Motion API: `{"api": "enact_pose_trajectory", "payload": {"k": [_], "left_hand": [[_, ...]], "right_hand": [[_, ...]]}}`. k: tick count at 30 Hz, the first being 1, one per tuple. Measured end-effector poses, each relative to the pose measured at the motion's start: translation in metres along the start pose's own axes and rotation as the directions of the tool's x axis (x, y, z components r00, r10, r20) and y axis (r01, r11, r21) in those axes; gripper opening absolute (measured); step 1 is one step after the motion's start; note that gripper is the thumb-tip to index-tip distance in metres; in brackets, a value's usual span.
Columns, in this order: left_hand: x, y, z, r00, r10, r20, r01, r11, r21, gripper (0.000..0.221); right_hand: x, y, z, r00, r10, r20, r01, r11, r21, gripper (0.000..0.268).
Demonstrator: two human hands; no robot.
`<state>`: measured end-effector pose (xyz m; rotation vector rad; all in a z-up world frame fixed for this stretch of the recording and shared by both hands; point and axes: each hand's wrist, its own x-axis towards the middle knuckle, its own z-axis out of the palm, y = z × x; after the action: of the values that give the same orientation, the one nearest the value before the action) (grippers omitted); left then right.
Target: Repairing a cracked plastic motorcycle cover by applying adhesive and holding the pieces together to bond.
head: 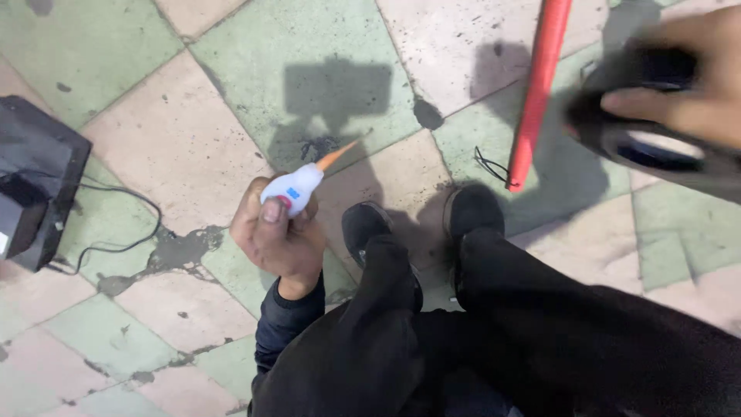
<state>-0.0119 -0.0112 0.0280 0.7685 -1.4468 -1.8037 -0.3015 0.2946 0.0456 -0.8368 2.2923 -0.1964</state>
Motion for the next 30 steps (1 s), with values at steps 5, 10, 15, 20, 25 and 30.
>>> {"api": "enact_pose_trajectory", "payload": {"k": [5,10,15,20,25,30], "left_hand": [[0.003,-0.004,0.002,0.998,0.031,-0.047,-0.030,0.999,0.021,0.047],[0.005,-0.010,-0.005,0.989,-0.034,-0.146,0.026,0.998,-0.056,0.044],[0.003,-0.027,-0.013,0.984,-0.141,-0.110,0.125,0.982,-0.141,0.041],[0.000,-0.031,-0.004,0.991,-0.114,-0.070,0.106,0.989,-0.105,0.036],[-0.007,-0.031,-0.006,0.992,-0.111,-0.055,0.109,0.993,-0.033,0.033],[-0.013,-0.032,-0.004,0.981,-0.188,-0.051,0.180,0.974,-0.139,0.031]], "right_hand": [[0.038,0.080,0.064,0.746,0.609,0.270,-0.162,0.559,-0.813,0.062],[0.031,0.062,0.054,0.647,0.667,0.370,-0.252,0.645,-0.722,0.057],[-0.011,0.002,0.009,0.926,0.335,0.173,-0.242,0.880,-0.410,0.053],[-0.041,-0.069,-0.011,0.990,-0.116,-0.079,0.123,0.988,0.089,0.049],[-0.034,-0.083,0.014,0.876,-0.416,-0.244,0.469,0.854,0.225,0.051],[-0.020,-0.080,0.051,0.698,-0.561,-0.445,0.705,0.647,0.290,0.058]]}}
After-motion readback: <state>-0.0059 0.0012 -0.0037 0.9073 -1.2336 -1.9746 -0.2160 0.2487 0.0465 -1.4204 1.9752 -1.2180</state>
